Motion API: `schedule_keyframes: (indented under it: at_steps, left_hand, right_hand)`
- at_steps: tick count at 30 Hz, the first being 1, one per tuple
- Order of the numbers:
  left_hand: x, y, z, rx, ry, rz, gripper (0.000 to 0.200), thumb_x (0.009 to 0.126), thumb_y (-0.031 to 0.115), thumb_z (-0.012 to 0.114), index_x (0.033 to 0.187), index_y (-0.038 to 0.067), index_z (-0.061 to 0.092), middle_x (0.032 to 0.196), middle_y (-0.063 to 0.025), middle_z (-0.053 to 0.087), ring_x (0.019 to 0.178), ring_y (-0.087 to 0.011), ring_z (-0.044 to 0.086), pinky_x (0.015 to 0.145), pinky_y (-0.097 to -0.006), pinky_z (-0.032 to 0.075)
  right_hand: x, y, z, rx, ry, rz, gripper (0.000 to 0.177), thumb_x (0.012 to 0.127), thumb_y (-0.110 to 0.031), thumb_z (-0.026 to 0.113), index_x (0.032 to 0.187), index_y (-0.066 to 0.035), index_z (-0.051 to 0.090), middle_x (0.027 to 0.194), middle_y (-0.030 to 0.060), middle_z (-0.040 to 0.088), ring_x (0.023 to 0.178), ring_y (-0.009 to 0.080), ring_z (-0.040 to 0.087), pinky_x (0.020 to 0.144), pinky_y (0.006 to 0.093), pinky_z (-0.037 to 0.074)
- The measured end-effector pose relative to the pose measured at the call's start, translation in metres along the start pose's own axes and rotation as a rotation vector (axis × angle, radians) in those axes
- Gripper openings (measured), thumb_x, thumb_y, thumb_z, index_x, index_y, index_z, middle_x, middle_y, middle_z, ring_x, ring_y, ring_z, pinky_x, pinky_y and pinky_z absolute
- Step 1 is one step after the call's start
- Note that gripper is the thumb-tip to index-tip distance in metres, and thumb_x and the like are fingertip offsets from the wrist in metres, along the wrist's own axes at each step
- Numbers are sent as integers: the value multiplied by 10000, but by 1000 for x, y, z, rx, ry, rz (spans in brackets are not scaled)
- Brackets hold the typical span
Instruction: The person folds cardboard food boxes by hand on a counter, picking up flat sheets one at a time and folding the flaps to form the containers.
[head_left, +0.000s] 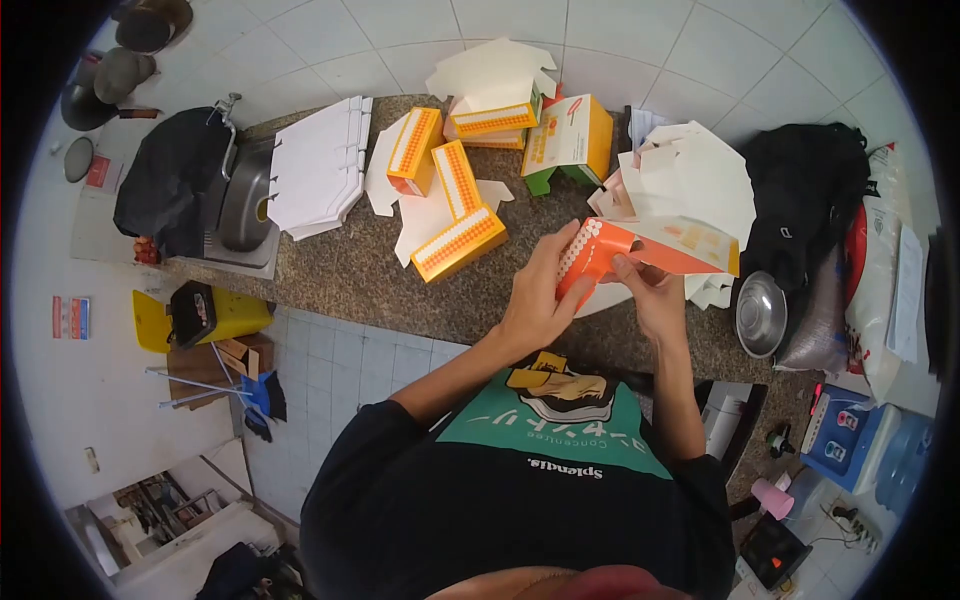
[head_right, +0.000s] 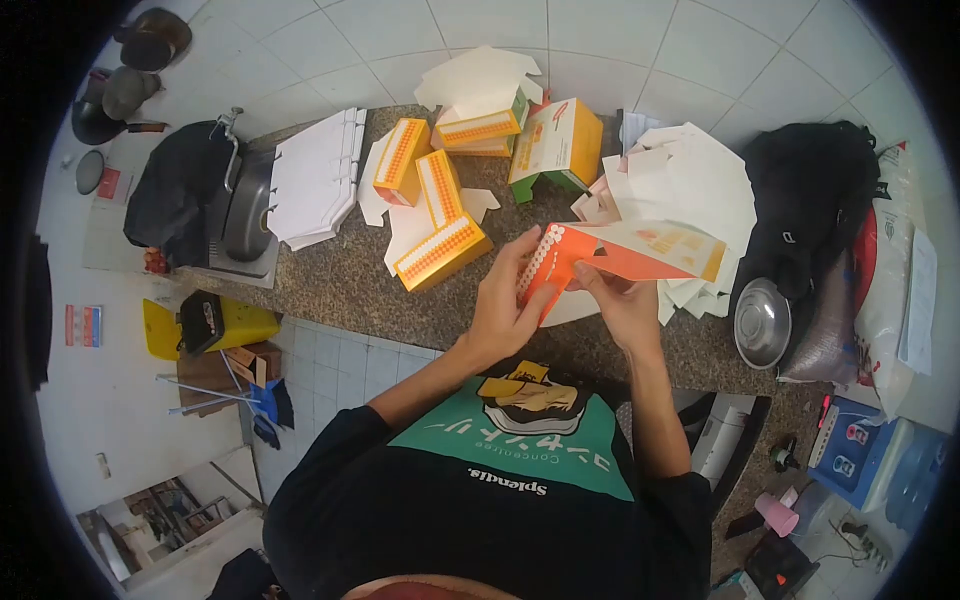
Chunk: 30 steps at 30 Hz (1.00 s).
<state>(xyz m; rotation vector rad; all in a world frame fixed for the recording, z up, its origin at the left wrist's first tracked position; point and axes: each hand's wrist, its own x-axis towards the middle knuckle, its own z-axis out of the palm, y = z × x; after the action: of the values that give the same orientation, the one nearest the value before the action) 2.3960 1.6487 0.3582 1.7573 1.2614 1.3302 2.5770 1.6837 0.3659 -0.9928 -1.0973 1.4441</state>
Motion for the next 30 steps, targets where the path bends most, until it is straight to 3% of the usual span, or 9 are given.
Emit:
schedule_keyframes:
  at_steps: [5, 8, 11, 12, 14, 16, 21, 26, 30]
  left_hand:
    - [6, -10, 0, 106, 81, 30, 494, 883, 52, 717, 1338, -35, 546, 1223, -229, 627, 1006, -354, 689, 843, -384, 558]
    - [11, -6, 0, 152, 114, 106, 388, 893, 41, 688, 1266, -18, 599, 1179, -220, 626, 999, -371, 675, 837, -405, 546]
    - [21, -6, -2, 201, 111, 150, 413, 906, 66, 664, 1298, -4, 555, 1132, -220, 584, 959, -398, 638, 807, -431, 523]
    - [20, -1, -1, 202, 111, 148, 413, 906, 66, 664, 1298, -4, 555, 1132, -220, 584, 959, -398, 638, 807, -431, 523]
    - [18, 8, 0, 165, 82, 111, 471, 928, 111, 639, 1363, 25, 480, 1118, -215, 532, 937, -393, 601, 795, -444, 495]
    - [13, 3, 0, 163, 43, 76, 499, 941, 142, 634, 1389, 37, 442, 1114, -217, 514, 933, -394, 590, 790, -443, 489]
    - [5, -5, 5, 162, -69, -80, 485, 1010, 185, 558, 1445, 58, 387, 1152, -206, 516, 982, -341, 588, 853, -421, 480]
    - [7, -59, 5, -709, -36, -490, 530, 1103, 401, 381, 1546, 123, 296, 1349, -104, 520, 1172, -215, 554, 1042, -361, 430]
    - [9, -73, -38, -1023, -349, -828, 541, 1094, 524, 299, 1539, 217, 312, 1403, -96, 518, 1165, -230, 615, 791, -411, 585]
  right_hand:
    - [2, 5, 1, -22, -15, 6, 325, 907, -20, 746, 1205, 36, 631, 1027, 109, 704, 888, 212, 710, 793, 329, 602]
    - [1, 24, 1, -481, -69, 32, 291, 926, 3, 713, 1201, 19, 618, 1086, 100, 687, 972, 204, 698, 905, 359, 590]
    - [1, 25, 25, 279, 41, 103, 283, 969, -63, 684, 1236, -6, 609, 1141, 74, 653, 1115, 188, 642, 971, 343, 541]
    - [6, 31, 15, 279, 41, 104, 283, 969, -63, 684, 1236, -6, 609, 1141, 74, 653, 1115, 188, 642, 971, 343, 541]
    - [23, 46, -14, 363, -451, 120, 322, 1000, -93, 648, 1305, -8, 585, 1177, 65, 643, 1122, 190, 642, 963, 358, 546]
    - [21, 19, 1, 419, -405, 181, 253, 1012, -103, 632, 1245, -6, 613, 1134, 60, 651, 1103, 185, 647, 958, 350, 544]
    - [29, -1, 10, -103, -263, 170, 177, 984, -144, 688, 1060, 14, 662, 1034, 77, 703, 962, 171, 693, 907, 311, 558]
    - [15, -84, -29, -802, -513, -209, 321, 834, -210, 831, 1069, -38, 697, 1058, 78, 718, 1072, 285, 681, 989, 394, 515]
    - [2, -156, -43, -1105, -755, -401, 357, 726, -238, 863, 1002, -77, 704, 1059, 74, 700, 1194, 343, 598, 1035, 486, 446]
